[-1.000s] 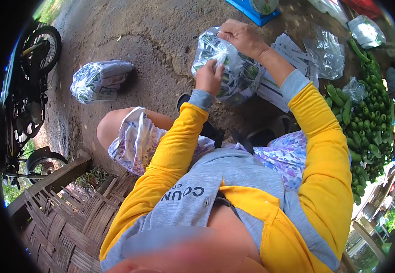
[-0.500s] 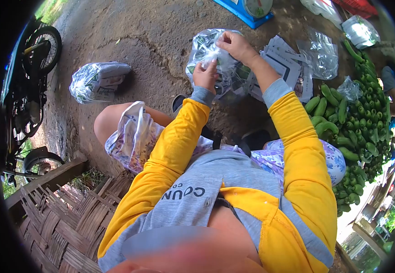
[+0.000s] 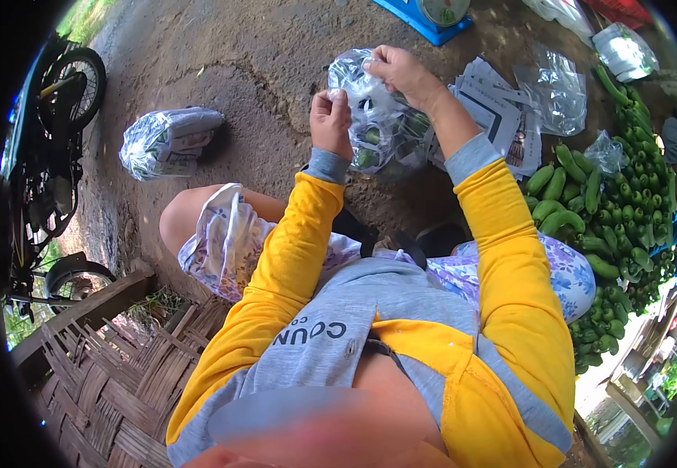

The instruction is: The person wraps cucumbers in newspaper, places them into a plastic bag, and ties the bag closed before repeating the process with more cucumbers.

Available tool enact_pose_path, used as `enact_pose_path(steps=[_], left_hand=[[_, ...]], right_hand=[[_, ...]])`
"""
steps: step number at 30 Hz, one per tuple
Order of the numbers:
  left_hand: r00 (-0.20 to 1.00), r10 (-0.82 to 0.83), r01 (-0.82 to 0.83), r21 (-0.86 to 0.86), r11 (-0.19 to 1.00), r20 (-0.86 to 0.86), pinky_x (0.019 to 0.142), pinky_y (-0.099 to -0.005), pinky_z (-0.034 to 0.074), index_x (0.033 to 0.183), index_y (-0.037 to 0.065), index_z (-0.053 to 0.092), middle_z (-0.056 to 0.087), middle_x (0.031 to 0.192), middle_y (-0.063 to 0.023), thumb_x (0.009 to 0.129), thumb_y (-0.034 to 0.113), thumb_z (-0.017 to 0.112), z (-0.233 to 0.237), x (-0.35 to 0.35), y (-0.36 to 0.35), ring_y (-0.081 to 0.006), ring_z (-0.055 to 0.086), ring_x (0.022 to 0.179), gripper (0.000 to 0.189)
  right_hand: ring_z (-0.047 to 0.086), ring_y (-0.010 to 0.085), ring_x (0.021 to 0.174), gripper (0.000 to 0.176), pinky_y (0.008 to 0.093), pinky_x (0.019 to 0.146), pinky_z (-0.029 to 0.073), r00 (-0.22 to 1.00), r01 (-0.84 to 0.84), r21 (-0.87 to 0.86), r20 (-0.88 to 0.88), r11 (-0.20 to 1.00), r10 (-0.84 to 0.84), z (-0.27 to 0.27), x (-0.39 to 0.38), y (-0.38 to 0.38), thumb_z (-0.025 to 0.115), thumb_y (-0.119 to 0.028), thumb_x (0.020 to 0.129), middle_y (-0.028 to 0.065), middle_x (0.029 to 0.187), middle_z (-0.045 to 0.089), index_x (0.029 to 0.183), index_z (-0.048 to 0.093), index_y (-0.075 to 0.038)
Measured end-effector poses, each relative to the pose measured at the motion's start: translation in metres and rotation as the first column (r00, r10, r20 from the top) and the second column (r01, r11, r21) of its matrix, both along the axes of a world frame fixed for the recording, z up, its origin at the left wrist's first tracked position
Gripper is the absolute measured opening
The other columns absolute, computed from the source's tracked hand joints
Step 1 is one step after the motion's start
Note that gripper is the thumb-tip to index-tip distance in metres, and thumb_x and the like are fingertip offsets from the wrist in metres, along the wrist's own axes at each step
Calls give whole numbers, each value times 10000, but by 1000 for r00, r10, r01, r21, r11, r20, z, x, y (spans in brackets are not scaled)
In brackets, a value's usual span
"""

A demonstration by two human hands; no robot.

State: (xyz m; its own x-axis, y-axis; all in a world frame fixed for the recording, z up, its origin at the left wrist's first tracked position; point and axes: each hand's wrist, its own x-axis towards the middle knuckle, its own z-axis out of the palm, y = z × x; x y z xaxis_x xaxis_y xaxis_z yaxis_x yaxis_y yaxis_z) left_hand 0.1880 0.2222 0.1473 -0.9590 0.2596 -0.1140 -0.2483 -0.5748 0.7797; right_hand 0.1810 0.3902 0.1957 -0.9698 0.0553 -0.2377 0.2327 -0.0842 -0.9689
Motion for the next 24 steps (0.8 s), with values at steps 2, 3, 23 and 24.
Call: enact_pose_path(steps=[2,3,23,24], left_hand=[[1000,19,-19,-94,995,0,482,-216,371,866,126,457,501,753,24,901,137,584,0,-4,-4,-68,469,613,133],[994,4,-3,-11,1000,105,499,-213,373,882,132,462,507,761,29,908,144,574,0,-3,-4,-67,464,612,116],[959,-18,3,55,998,281,477,-204,373,919,127,462,455,721,21,962,268,488,24,9,-11,-72,444,563,150],[953,-18,-8,88,996,302,477,-209,369,922,126,463,457,727,19,964,268,485,22,12,-11,-72,435,558,150]], right_hand=[[384,-1,533,133,148,463,312,1000,-24,-13,17,1000,24,5,-3,4,610,-173,861,-80,689,444,833,488,-128],[384,-3,531,128,146,460,310,999,-27,-7,27,1000,28,6,-5,5,611,-169,859,-81,689,444,838,493,-123],[465,141,655,157,294,590,413,960,-141,678,-84,722,267,-6,0,37,622,-143,779,20,736,499,836,505,-56],[527,198,683,161,328,622,446,966,-97,753,-86,651,243,-7,-2,34,618,-157,765,67,749,544,850,528,-54]])
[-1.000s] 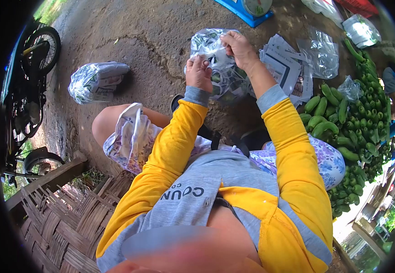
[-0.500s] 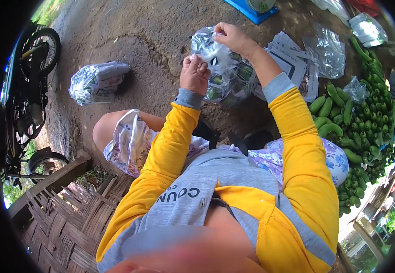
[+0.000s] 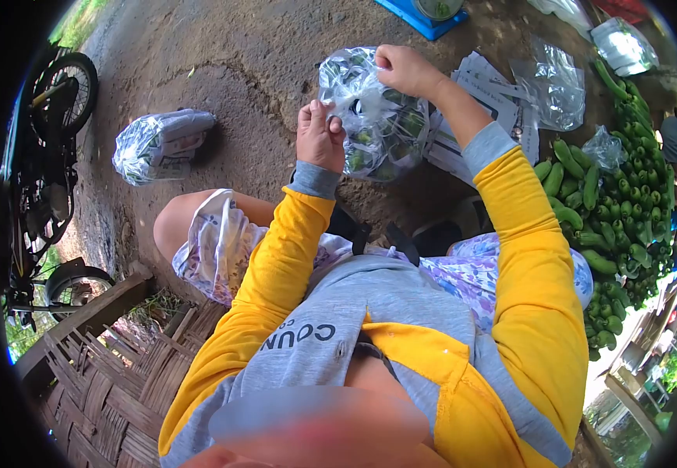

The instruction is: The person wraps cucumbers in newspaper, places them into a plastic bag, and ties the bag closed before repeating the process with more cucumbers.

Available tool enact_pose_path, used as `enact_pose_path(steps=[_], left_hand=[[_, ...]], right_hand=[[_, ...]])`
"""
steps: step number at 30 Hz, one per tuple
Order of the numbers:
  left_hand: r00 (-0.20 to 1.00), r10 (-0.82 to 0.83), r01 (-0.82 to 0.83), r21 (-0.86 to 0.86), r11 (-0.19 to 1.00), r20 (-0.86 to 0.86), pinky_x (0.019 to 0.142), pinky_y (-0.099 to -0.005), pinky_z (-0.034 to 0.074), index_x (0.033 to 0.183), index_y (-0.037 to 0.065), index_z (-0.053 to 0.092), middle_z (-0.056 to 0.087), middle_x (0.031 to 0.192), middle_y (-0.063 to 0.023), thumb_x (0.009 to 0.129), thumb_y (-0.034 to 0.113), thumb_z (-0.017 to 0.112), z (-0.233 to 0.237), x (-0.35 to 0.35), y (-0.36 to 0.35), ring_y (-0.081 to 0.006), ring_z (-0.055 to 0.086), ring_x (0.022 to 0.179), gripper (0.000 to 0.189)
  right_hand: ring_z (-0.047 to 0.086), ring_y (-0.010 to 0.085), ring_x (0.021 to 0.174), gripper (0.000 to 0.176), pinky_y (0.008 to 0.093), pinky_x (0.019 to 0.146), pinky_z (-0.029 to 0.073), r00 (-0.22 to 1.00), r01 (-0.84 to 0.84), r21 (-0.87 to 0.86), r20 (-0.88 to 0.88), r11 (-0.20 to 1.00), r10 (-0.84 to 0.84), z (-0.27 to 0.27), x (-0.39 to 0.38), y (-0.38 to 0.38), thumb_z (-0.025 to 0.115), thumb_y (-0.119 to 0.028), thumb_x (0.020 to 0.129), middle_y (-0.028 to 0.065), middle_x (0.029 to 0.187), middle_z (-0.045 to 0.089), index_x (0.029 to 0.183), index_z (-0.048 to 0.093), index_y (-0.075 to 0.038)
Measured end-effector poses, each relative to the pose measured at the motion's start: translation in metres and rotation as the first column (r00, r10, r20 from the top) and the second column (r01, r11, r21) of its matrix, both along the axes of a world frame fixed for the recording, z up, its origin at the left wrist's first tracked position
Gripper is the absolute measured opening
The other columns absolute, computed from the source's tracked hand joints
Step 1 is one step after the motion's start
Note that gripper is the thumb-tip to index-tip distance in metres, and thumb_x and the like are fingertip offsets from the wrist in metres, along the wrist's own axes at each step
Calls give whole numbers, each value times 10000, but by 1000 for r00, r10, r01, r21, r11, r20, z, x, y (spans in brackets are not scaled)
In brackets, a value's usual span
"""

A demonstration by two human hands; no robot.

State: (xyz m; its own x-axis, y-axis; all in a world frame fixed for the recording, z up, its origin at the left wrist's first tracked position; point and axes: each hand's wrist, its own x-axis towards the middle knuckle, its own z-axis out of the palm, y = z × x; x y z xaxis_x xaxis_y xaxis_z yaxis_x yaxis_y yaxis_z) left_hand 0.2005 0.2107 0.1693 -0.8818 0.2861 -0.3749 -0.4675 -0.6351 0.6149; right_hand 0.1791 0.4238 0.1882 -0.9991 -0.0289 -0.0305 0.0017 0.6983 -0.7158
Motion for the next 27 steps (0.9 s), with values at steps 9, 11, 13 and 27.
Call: enact_pose_path(steps=[9,11,13,27], left_hand=[[971,-139,130,-57,990,-194,466,-228,313,863,113,411,441,683,6,984,270,432,-3,12,5,-72,355,502,199],[937,-186,149,-145,978,-294,458,-231,316,863,107,405,435,644,5,986,265,429,-1,7,4,-73,359,495,202],[927,-186,118,-218,969,-325,461,-229,322,859,91,413,435,628,7,981,243,445,3,12,7,-67,373,507,197],[761,-497,42,-733,679,-417,516,-307,362,809,34,438,415,610,-69,910,145,559,-33,37,-13,-156,384,539,193]], right_hand=[[627,283,730,125,348,675,495,810,385,34,-490,922,-321,-21,-5,-46,546,-117,844,133,788,644,920,636,-75],[634,297,753,135,357,685,501,799,408,-234,-375,882,-470,-16,-7,-55,546,-134,851,134,819,656,924,647,-84],[634,332,802,152,388,702,505,818,421,-566,-100,709,-566,-8,-2,-63,552,-162,842,139,861,665,928,661,-101],[592,278,775,292,383,659,472,885,323,113,-389,940,-257,-18,-48,9,735,-318,737,67,823,609,815,591,-77]])
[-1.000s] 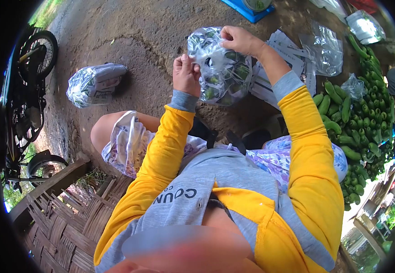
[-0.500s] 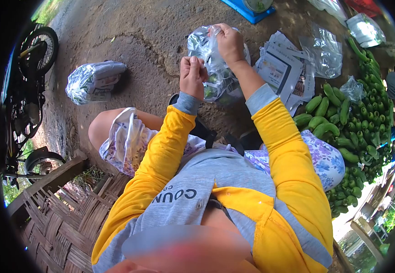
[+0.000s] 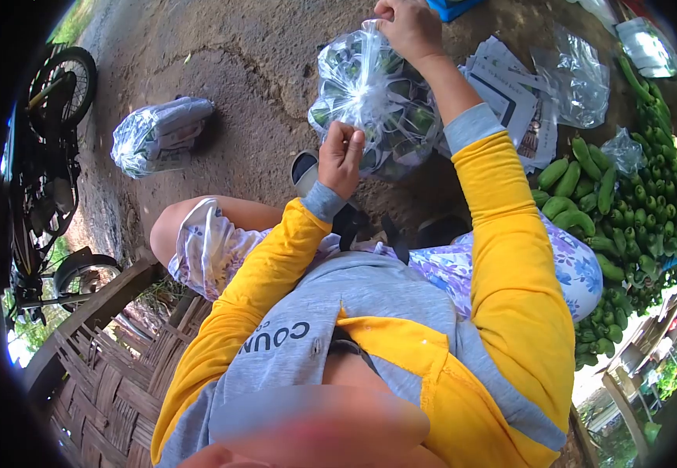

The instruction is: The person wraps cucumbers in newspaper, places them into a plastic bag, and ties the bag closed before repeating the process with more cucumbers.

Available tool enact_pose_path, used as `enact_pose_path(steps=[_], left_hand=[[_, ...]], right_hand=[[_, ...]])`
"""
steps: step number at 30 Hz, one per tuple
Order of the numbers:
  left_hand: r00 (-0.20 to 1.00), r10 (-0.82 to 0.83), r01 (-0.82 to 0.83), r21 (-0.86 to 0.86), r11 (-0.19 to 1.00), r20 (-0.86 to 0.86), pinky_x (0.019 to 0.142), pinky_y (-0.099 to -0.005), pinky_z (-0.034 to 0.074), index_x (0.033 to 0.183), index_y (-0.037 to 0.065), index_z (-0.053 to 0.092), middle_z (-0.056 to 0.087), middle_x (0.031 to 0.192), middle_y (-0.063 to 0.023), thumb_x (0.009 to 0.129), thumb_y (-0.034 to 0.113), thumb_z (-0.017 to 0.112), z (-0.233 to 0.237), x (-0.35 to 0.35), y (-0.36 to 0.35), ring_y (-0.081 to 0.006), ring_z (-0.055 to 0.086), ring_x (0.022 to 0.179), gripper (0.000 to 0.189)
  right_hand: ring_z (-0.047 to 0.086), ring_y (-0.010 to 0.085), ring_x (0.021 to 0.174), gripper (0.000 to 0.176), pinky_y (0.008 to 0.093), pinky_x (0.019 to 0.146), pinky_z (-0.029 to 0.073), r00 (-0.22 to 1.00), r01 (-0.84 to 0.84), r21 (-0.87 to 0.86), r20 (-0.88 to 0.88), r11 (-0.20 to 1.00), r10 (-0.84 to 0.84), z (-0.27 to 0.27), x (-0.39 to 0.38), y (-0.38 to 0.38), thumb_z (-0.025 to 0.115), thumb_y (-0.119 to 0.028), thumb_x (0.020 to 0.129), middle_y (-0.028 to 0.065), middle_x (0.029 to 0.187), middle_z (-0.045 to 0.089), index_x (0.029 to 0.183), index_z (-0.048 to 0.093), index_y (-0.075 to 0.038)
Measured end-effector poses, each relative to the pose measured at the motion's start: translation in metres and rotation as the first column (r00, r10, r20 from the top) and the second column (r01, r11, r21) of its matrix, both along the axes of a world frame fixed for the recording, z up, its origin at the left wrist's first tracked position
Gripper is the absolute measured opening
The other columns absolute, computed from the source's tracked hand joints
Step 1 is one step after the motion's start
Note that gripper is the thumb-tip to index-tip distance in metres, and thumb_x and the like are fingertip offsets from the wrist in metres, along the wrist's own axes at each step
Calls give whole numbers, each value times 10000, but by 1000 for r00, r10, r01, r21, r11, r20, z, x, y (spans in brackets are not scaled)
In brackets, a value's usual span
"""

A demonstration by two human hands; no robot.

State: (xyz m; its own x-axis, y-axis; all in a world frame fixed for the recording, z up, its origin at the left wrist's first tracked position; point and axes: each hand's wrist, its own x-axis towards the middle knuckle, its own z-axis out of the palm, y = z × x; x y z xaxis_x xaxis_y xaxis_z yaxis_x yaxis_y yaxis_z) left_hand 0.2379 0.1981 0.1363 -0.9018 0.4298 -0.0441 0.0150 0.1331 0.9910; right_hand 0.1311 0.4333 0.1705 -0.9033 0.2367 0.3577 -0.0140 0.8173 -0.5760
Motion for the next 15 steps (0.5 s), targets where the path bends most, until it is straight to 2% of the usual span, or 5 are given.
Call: enact_pose_path(steps=[3,7,10,14,15], left_hand=[[990,-36,37,-3,999,133,518,-287,364,824,37,436,439,641,-52,926,153,539,2,9,-13,-127,390,553,185],[918,-105,37,180,983,383,523,-247,367,848,42,436,483,710,-9,949,158,506,14,14,-32,-83,403,578,169],[920,-102,27,198,980,378,546,-220,372,857,47,434,488,742,18,957,160,494,15,9,-26,-61,411,608,162],[998,-66,65,143,988,-3,624,-226,389,865,42,448,474,744,5,956,139,480,17,-24,-19,-65,435,675,136],[992,-88,63,253,965,88,718,-214,389,883,42,441,482,786,-5,978,154,442,25,-29,-16,-77,453,750,146]], right_hand=[[592,309,796,264,390,679,470,999,35,24,31,999,-36,-2,-1,-4,758,-257,683,123,817,599,799,611,-71],[611,314,839,217,387,715,479,973,100,-214,225,972,-50,-19,-8,5,748,-255,694,117,856,630,791,668,-78],[621,322,821,230,391,710,480,987,104,-42,126,994,-98,-21,-7,10,737,-271,709,127,842,648,808,676,-72],[630,336,785,231,387,702,481,986,140,-127,106,982,-127,-16,-2,6,669,-282,788,148,851,650,773,675,-51],[584,281,568,220,364,533,458,993,108,-182,60,977,-99,-13,1,-2,583,-279,875,110,686,598,803,632,-77]])
